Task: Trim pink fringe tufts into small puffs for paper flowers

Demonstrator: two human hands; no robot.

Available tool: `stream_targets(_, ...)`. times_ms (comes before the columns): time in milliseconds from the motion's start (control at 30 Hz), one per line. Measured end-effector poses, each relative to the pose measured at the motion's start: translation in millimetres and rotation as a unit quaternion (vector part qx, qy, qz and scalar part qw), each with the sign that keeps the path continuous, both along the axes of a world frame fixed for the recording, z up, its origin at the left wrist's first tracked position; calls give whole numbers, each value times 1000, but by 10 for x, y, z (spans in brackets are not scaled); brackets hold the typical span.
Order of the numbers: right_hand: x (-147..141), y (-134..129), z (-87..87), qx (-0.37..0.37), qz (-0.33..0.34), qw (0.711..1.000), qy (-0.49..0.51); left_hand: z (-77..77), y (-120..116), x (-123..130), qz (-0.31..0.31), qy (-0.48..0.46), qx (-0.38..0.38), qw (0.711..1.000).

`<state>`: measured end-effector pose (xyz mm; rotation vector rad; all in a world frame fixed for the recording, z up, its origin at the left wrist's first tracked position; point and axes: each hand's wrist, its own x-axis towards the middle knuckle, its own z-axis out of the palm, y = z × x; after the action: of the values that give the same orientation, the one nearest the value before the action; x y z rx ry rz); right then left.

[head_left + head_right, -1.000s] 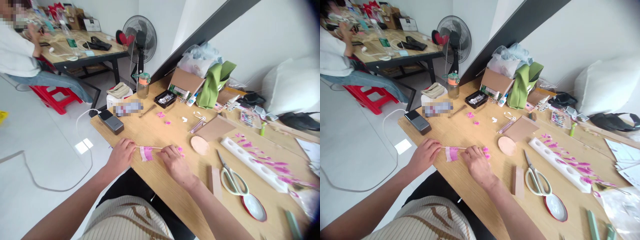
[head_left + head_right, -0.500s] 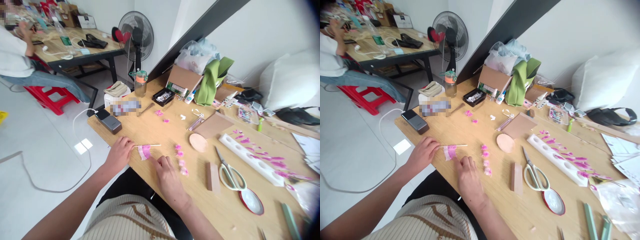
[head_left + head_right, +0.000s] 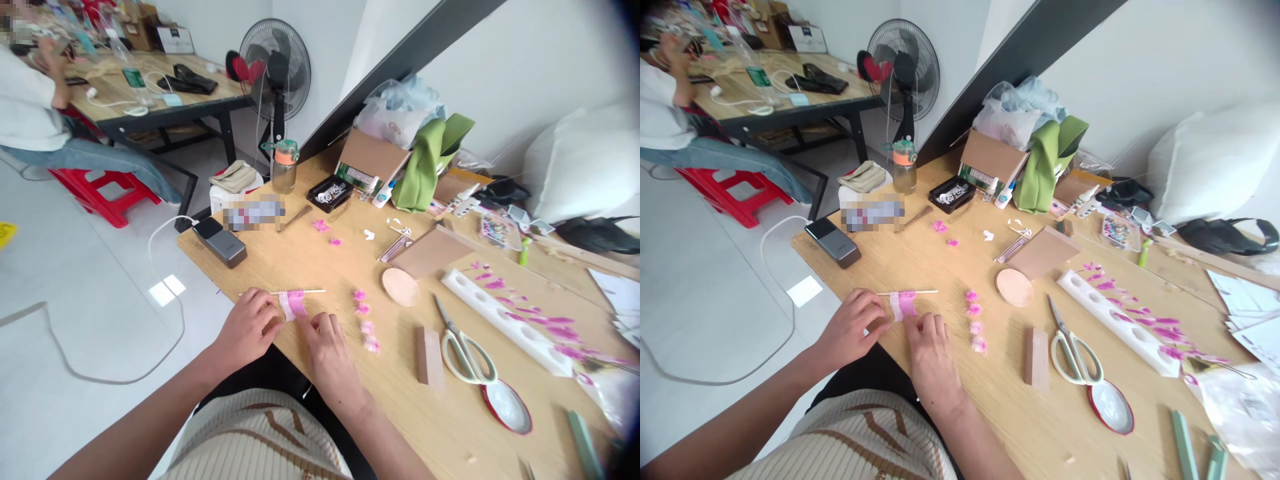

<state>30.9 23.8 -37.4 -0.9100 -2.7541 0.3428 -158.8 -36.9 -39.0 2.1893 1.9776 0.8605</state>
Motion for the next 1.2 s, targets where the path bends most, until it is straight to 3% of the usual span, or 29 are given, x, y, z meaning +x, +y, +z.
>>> stream_targets(467, -67, -76, -15, -6, 8, 1000, -26, -55, 33, 32, 8, 9, 35, 999)
stream_targets(633, -56, -69, -8, -7, 34, 999, 7, -59, 34, 31, 12, 10, 35, 999)
stream_targets(800, -54, -74, -39, -10, -1, 1000, 13, -68, 33, 26, 11, 11, 35, 999)
stream_targets(1000, -61, -108, -38, -23, 20, 999, 11, -56, 15, 31, 17, 12, 36, 999)
stream_targets(1200, -47, -79, -50, -13, -13, 999, 35, -77, 5, 30, 21, 5, 47, 999)
